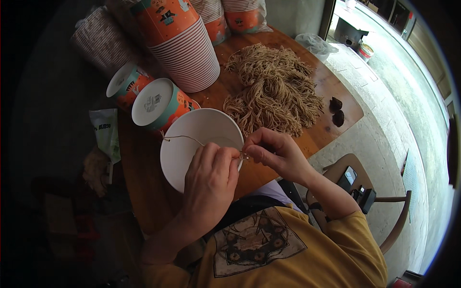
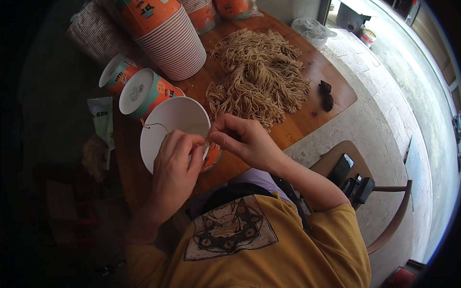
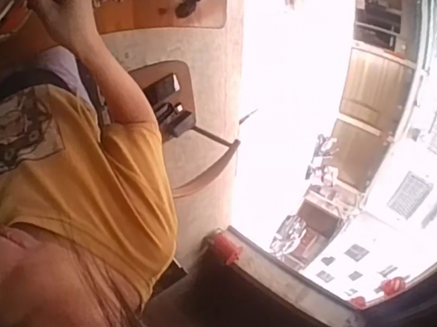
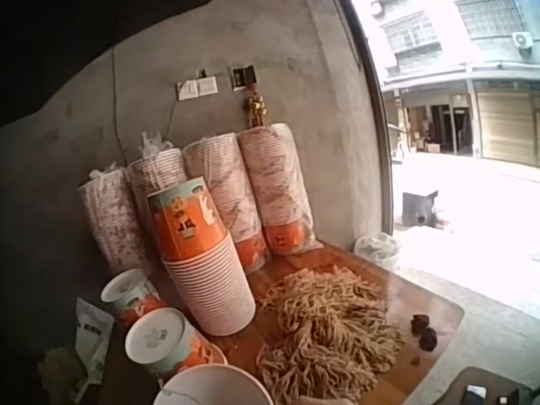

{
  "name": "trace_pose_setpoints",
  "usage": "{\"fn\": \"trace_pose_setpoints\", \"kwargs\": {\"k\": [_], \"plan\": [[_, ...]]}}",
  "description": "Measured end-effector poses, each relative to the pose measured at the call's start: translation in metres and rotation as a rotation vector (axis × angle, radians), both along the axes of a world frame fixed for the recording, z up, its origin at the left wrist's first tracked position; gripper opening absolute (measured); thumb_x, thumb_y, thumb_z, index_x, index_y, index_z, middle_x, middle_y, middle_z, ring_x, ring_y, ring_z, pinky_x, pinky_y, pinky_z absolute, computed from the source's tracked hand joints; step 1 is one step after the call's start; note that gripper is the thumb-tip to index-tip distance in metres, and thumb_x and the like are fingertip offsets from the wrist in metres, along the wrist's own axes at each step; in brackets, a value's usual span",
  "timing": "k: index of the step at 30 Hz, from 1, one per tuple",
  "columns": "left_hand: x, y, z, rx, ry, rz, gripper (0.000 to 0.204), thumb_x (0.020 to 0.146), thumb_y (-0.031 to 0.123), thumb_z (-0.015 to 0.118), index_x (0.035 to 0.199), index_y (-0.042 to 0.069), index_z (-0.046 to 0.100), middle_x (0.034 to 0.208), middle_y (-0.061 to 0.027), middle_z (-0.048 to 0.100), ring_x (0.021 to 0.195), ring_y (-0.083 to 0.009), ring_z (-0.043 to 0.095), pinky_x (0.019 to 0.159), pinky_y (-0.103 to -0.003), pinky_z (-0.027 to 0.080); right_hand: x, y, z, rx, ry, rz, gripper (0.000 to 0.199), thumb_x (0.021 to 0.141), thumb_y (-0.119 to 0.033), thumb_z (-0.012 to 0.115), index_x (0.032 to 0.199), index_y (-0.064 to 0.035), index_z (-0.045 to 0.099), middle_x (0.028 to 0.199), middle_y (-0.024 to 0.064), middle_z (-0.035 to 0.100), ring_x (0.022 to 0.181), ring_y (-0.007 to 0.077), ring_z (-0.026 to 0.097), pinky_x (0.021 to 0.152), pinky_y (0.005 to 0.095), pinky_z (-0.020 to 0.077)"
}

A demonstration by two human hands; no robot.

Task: Tying string handles through pre-drilled holes in paper buckets.

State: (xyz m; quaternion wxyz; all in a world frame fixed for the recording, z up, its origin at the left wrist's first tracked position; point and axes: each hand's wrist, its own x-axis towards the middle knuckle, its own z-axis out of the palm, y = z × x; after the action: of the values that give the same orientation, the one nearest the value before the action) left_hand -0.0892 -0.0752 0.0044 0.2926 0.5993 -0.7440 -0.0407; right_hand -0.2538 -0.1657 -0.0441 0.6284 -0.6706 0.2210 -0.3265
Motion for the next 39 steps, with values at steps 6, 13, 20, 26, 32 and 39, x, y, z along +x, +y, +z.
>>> {"fn": "trace_pose_setpoints", "kwargs": {"k": [6,13,20,26,32,39], "plan": [[0.007,-0.001,0.0,0.116,0.193,-0.003,0.012,0.081,-0.001,0.059,0.092,0.003,0.056,0.087,-0.0106,0.052,0.084,-0.0298,0.054,0.073,-0.041,0.045,-0.001,0.001,-0.001,-0.025,0.006,0.008,0.017,0.094,-0.018,0.058,0.098,-0.0019,0.058,0.087,-0.0003,0.061,0.077,0.0048,0.054,0.07,0.0205,0.0458],[0.007,-0.003,0.001,0.172,0.284,-0.006,0.01,0.08,-0.003,0.057,0.089,0.002,0.057,0.085,-0.0106,0.052,0.084,-0.0286,0.054,0.072,-0.039,0.045,-0.006,-0.001,0.004,-0.212,0.062,-0.006,0.013,0.092,-0.015,0.061,0.097,-0.0033,0.061,0.087,0.0011,0.06,0.075,0.0051,0.053,0.067,0.0212,0.0443],[0.006,-0.006,-0.002,0.214,0.418,0.011,0.009,0.082,-0.003,0.058,0.089,0.001,0.056,0.086,-0.0095,0.053,0.078,-0.0235,0.057,0.067,-0.034,0.048,-0.008,0.002,0.007,-0.422,0.033,0.008,0.023,0.081,-0.01,0.07,0.101,-0.0048,0.062,0.091,0.0041,0.055,0.077,0.013,0.056,0.066,0.0242,0.0468],[0.006,-0.006,-0.001,0.244,0.444,-0.004,0.008,0.083,-0.001,0.059,0.09,0.0,0.056,0.087,-0.0095,0.055,0.075,-0.0203,0.058,0.064,-0.031,0.05,-0.003,0.01,0.001,-0.59,0.052,-0.091,0.032,0.077,-0.01,0.074,0.104,-0.0051,0.059,0.091,0.006,0.053,0.078,0.0165,0.056,0.066,0.0262,0.0484],[0.006,-0.006,-0.002,0.277,0.476,0.005,0.009,0.085,0.0,0.06,0.091,-0.001,0.053,0.084,-0.0096,0.057,0.073,-0.0205,0.06,0.064,-0.031,0.05,0.001,0.011,0.006,-0.751,0.109,-0.201,0.031,0.077,-0.013,0.075,0.103,-0.0066,0.061,0.08,0.0042,0.05,0.07,0.0169,0.052,0.06,0.0285,0.0452],[0.007,-0.002,-0.002,0.192,0.448,-0.012,0.018,0.085,0.002,0.064,0.092,0.0,0.047,0.083,-0.0112,0.058,0.073,-0.0232,0.06,0.064,-0.033,0.05,0.003,0.015,0.009,-0.784,0.111,-0.227,0.022,0.078,-0.017,0.075,0.096,-0.0085,0.066,0.074,0.0033,0.05,0.067,0.0174,0.052,0.057,0.0298,0.0435]]}}
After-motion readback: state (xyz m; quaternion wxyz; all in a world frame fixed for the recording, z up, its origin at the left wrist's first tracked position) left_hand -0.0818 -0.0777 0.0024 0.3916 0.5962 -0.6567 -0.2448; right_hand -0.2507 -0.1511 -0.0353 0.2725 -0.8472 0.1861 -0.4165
